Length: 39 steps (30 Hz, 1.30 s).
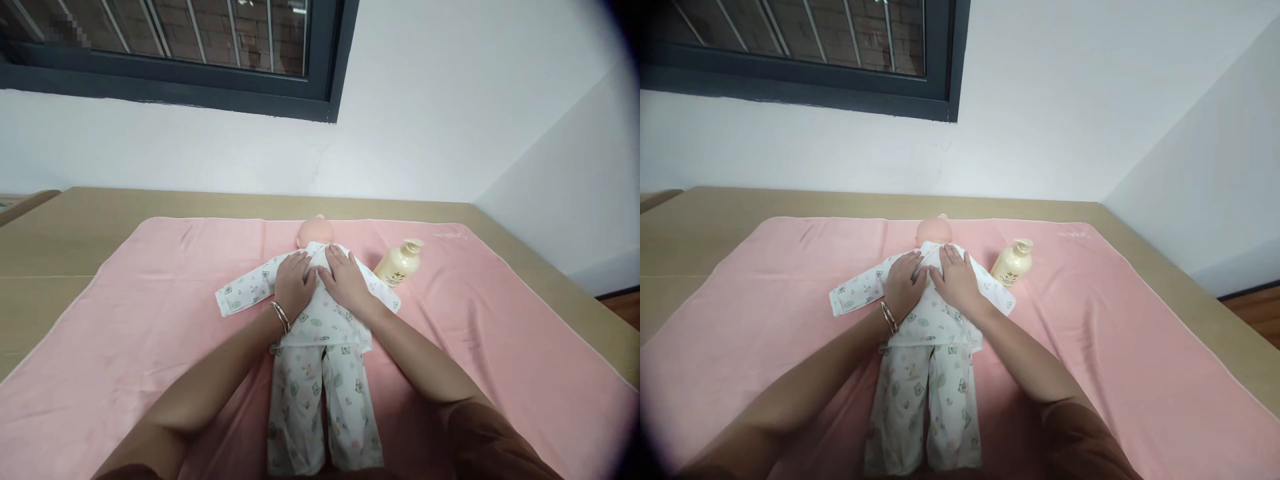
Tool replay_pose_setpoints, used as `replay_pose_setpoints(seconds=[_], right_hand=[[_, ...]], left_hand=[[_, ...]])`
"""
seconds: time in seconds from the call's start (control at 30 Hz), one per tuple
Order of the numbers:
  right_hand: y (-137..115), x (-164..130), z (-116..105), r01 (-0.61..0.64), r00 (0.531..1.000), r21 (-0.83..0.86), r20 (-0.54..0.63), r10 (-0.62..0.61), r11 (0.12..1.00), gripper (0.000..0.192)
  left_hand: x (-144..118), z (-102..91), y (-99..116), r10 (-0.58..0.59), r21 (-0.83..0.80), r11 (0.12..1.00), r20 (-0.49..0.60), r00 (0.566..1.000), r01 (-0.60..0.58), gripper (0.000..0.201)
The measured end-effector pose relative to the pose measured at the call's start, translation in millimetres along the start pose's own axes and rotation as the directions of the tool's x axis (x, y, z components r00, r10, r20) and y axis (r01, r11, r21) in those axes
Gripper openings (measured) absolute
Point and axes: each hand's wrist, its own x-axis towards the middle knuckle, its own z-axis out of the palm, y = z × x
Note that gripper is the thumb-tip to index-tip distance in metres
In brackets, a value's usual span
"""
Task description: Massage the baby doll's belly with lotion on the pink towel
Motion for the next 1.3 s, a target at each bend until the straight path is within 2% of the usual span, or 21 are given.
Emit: replay_pose_setpoints(seconds=[0.07, 0.17, 0.37, 0.53, 0.63, 0.8, 0.87, 0.97, 1.13, 1.2, 1.3], right_hand=[[4, 2, 2, -0.007, 1.0, 0.032, -0.006, 0.007, 0.999, 0.058], [2, -2, 4, -0.022, 0.999, 0.052, -0.031, 0.024, 0.998, 0.057], [2, -4, 5, -0.028, 0.999, 0.066, -0.034, 0.03, 0.997, 0.057], [7, 2, 5, -0.026, 1.0, 0.014, -0.013, 0.026, 1.0, 0.058], [-1, -2, 2, -0.034, 0.999, -0.035, -0.009, 0.034, 0.999, 0.056], [-32, -28, -5, -0.02, 0.998, -0.208, -0.066, 0.006, 0.978, 0.053], [-37, -33, -7, 0.002, 0.997, -0.247, -0.074, -0.021, 0.969, 0.052], [-26, -24, -6, 0.01, 0.998, -0.194, -0.056, -0.021, 0.981, 0.052], [10, 7, 0, 0.024, 1.0, -0.039, -0.002, -0.024, 0.999, 0.061], [13, 10, 2, 0.022, 1.0, -0.033, -0.01, -0.023, 0.999, 0.059], [2, -1, 2, 0.002, 0.999, -0.076, -0.053, -0.006, 0.997, 0.056]], left_hand=[[-1, 0.7, 0, -0.023, -0.024, 0.999, -0.029, 0.999, 0.022, 0.026], [-1, 2.6, -2, -0.058, -0.054, 0.997, -0.018, 0.998, 0.057, 0.027], [-1, 2.5, -4, -0.12, 0.002, 0.993, 0.098, 0.988, 0.12, 0.04], [-1, -5.2, 3, 0.019, -0.009, 1.0, 0.132, 0.991, -0.019, 0.035], [-1, -5.7, 2, 0.049, -0.054, 0.998, 0.114, 0.992, -0.043, 0.033], [0, 5.0, -11, -0.102, -0.066, 0.992, 0.125, 0.987, 0.11, 0.043], [0, 7.6, -13, -0.131, -0.038, 0.99, 0.138, 0.982, 0.138, 0.045], [0, 5.4, -9, -0.097, -0.013, 0.995, 0.14, 0.985, 0.1, 0.042], [0, -3.2, 3, -0.031, 0.034, 0.999, 0.046, 0.998, 0.03, 0.032], [-1, -3.4, 4, -0.032, 0.046, 0.998, 0.045, 0.998, 0.03, 0.033], [-1, 0.1, 2, -0.08, 0.062, 0.995, 0.094, 0.992, 0.074, 0.039]])
